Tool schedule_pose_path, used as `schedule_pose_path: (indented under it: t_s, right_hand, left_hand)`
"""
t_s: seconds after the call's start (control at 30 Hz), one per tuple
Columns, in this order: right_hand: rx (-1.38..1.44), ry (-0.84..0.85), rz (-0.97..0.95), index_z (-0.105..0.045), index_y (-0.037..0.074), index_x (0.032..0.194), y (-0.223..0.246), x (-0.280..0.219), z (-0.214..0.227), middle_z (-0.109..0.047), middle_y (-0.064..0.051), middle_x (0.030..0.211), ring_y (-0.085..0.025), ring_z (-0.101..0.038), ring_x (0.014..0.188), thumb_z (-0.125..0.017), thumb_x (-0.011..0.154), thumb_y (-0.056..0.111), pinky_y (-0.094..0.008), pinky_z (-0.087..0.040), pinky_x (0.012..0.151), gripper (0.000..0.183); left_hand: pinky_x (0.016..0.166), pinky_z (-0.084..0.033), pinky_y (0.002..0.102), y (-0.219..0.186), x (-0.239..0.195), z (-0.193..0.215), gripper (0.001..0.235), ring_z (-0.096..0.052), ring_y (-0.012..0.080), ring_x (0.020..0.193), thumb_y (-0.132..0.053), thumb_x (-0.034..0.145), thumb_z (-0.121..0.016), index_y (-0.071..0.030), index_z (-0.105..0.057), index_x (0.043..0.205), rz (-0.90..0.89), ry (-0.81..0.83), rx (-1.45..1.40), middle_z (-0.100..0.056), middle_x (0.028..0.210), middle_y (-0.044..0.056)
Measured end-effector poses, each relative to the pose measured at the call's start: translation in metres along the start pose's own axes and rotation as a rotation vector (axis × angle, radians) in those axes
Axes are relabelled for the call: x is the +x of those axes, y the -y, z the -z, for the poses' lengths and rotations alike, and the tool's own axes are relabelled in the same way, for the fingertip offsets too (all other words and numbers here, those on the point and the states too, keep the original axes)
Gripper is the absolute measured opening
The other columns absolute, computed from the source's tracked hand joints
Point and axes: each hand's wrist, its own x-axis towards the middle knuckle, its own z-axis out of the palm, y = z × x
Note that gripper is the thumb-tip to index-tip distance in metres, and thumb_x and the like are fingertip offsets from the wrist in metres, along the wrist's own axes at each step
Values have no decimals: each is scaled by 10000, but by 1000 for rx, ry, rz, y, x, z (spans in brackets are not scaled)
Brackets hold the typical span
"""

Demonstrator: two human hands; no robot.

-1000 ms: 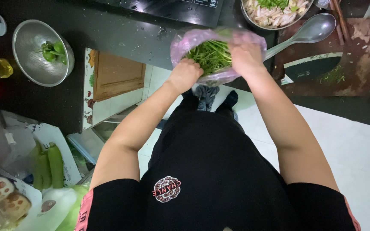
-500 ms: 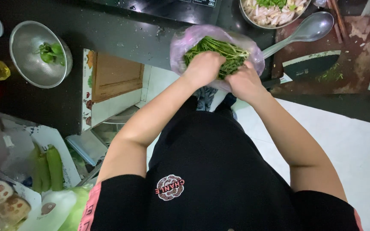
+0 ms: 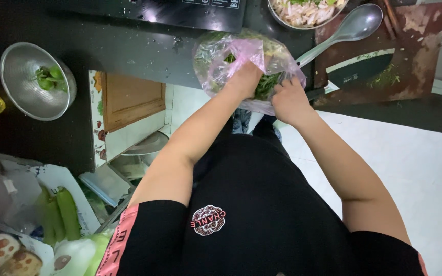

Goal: Chopping green herbs on a wooden cutting board in a kitchen.

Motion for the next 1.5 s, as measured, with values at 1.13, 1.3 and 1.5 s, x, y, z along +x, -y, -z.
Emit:
schedule_pose_path:
  t_s: [1.13, 1.3, 1.5]
  right_hand:
    - [795, -160, -393, -8, 29, 1635, -10, 14, 66, -511, -337, 1452, -451, -627, 1227, -742, 843, 51, -498, -494, 1057, 1080]
    - [1221, -126, -225, 97, 62, 1632, -4, 33, 65, -38, -343, 1691, -452, -195, 1501, -826, 764, 17, -427, -536, 999, 1268]
    - [1152, -423, -127, 51, 15, 1621, 1, 69, 19, -311, -302, 1631, -387, -348, 1519, -1024, 714, 164, -481, -309, 1255, 1414]
  left_hand:
    - [1049, -470, 392, 46, -36, 104, 692, -627, 336, 1194, -58, 694, -796, -95, -625, 1363, 294, -37, -645, -586, 1396, 175]
    - [1031, -502, 405, 33, -41, 120, 638, -634, 350, 1202, -59, 723, -800, -80, -652, 1344, 318, -84, -643, -616, 1356, 168]
    - [1064, -505, 408, 36, -31, 95, 702, -631, 388, 1232, -13, 711, -763, -24, -586, 1390, 216, -151, -627, -653, 1315, 238]
